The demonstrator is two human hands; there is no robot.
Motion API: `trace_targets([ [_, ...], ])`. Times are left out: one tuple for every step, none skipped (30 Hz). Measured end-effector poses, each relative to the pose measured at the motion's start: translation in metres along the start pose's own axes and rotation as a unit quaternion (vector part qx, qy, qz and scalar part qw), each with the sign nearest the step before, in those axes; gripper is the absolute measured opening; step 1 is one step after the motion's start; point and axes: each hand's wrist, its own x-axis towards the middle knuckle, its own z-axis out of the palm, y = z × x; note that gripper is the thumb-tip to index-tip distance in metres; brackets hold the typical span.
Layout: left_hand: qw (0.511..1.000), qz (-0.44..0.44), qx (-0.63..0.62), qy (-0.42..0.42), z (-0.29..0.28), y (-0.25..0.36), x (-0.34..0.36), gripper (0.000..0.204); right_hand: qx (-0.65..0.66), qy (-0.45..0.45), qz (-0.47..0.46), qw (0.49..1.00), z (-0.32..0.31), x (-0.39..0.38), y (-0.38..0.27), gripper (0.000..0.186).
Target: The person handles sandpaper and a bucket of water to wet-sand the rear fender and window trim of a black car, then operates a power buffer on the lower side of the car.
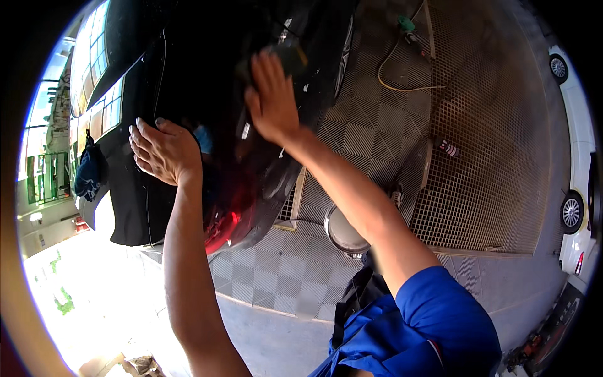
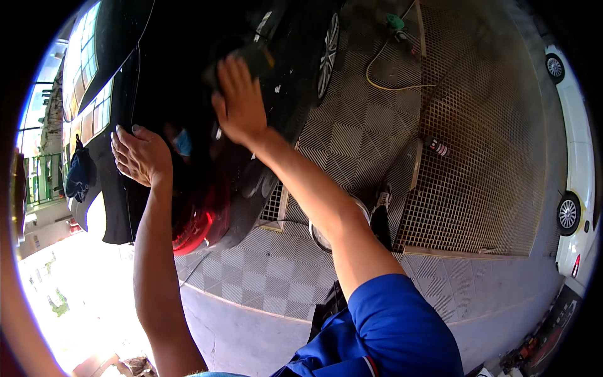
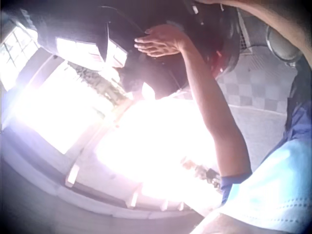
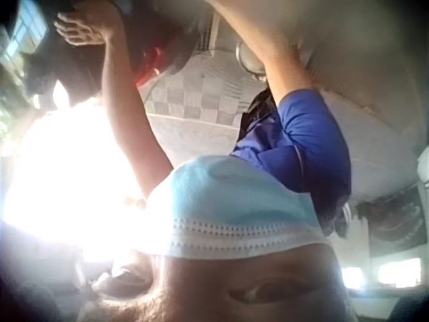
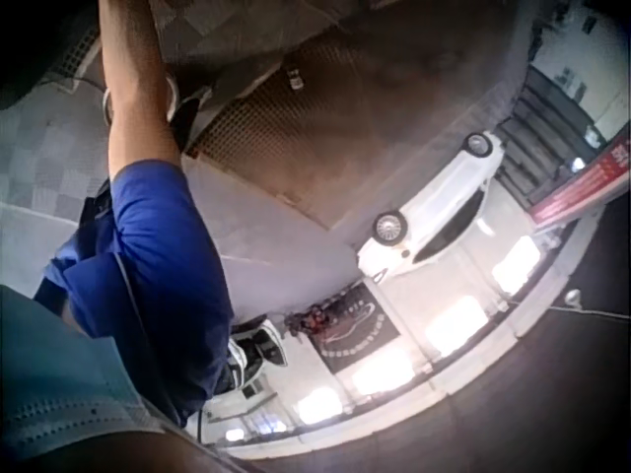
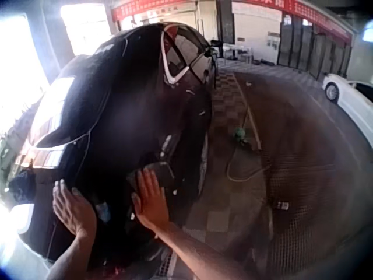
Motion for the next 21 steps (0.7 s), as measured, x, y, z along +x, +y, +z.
trace_targets([
  [1.0,-0.002,0.005,-0.01,0.001,-0.002,-0.001,0.055,0.011,-0.049,-0.025,0.998,-0.004,-0.024,0.004,0.062],
  [1.0,-0.005,0.013,-0.004,-0.003,-0.008,0.003,0.055,0.011,-0.072,-0.049,0.996,-0.009,-0.017,0.007,0.062],
  [1.0,-0.008,0.014,-0.001,-0.004,-0.009,0.003,0.055,0.003,-0.094,-0.072,0.993,-0.016,-0.007,0.018,0.063],
  [1.0,-0.011,0.015,0.002,-0.004,-0.009,0.004,0.055,-0.005,-0.117,-0.095,0.989,-0.019,0.008,0.027,0.063],
  [1.0,-0.005,-0.006,0.012,-0.007,-0.006,0.003,0.054,-0.01,-0.087,-0.094,0.992,-0.021,0.034,0.031,0.063],
  [1.0,-0.003,-0.007,0.008,-0.006,0.001,0.004,0.054,-0.021,-0.054,-0.072,0.996,-0.023,0.045,0.03,0.063],
  [1.0,-0.001,-0.004,0.002,-0.005,0.005,0.004,0.054,-0.03,-0.025,-0.049,0.998,-0.019,0.05,0.024,0.063],
  [1.0,0.0,0.002,-0.003,-0.006,0.002,0.003,0.054,-0.036,0.004,-0.028,0.999,-0.011,0.051,0.014,0.064],
  [0.999,0.009,0.026,0.019,-0.004,-0.002,0.003,0.051,-0.019,-0.003,-0.006,1.0,-0.003,0.025,0.0,0.065],
  [0.999,0.01,0.029,0.018,-0.001,-0.004,0.004,0.051,-0.006,-0.043,-0.002,0.999,-0.003,-0.008,-0.007,0.064],
  [0.999,0.009,0.031,0.02,-0.005,-0.004,0.004,0.051,-0.005,-0.053,-0.043,0.998,-0.003,-0.025,0.005,0.064],
  [0.999,0.007,0.037,0.021,-0.007,-0.005,0.003,0.051,-0.002,-0.065,-0.083,0.994,-0.005,-0.027,0.009,0.063],
  [0.999,0.004,0.039,0.027,-0.007,-0.005,0.003,0.051,-0.021,-0.072,-0.097,0.992,-0.007,-0.006,0.025,0.063],
  [0.999,0.001,0.032,0.038,-0.011,-0.007,0.004,0.05,-0.031,-0.08,-0.106,0.991,-0.014,0.024,0.032,0.063],
  [0.999,0.002,0.021,0.045,-0.01,-0.002,0.004,0.05,-0.046,-0.086,-0.111,0.989,-0.019,0.043,0.034,0.063],
  [0.999,0.003,0.009,0.046,-0.009,0.004,0.004,0.049,-0.031,-0.06,-0.082,0.994,-0.018,0.047,0.029,0.063],
  [0.998,0.008,0.044,0.032,-0.009,0.002,0.005,0.048,-0.013,-0.039,-0.048,0.998,-0.014,0.041,0.017,0.063],
  [0.998,0.0,0.058,0.021,-0.01,0.004,0.009,0.048,0.005,-0.01,-0.02,1.0,-0.003,0.043,0.007,0.064],
  [0.998,-0.01,0.056,0.016,-0.009,0.001,0.004,0.048,0.01,-0.027,-0.007,1.0,0.003,0.006,-0.001,0.066],
  [0.998,-0.017,0.053,0.016,-0.008,-0.004,0.002,0.048,0.016,-0.071,-0.037,0.997,0.005,-0.029,-0.005,0.068],
  [0.998,-0.018,0.052,0.013,-0.01,-0.006,0.001,0.048,0.002,-0.083,-0.073,0.994,0.003,-0.039,0.007,0.068],
])
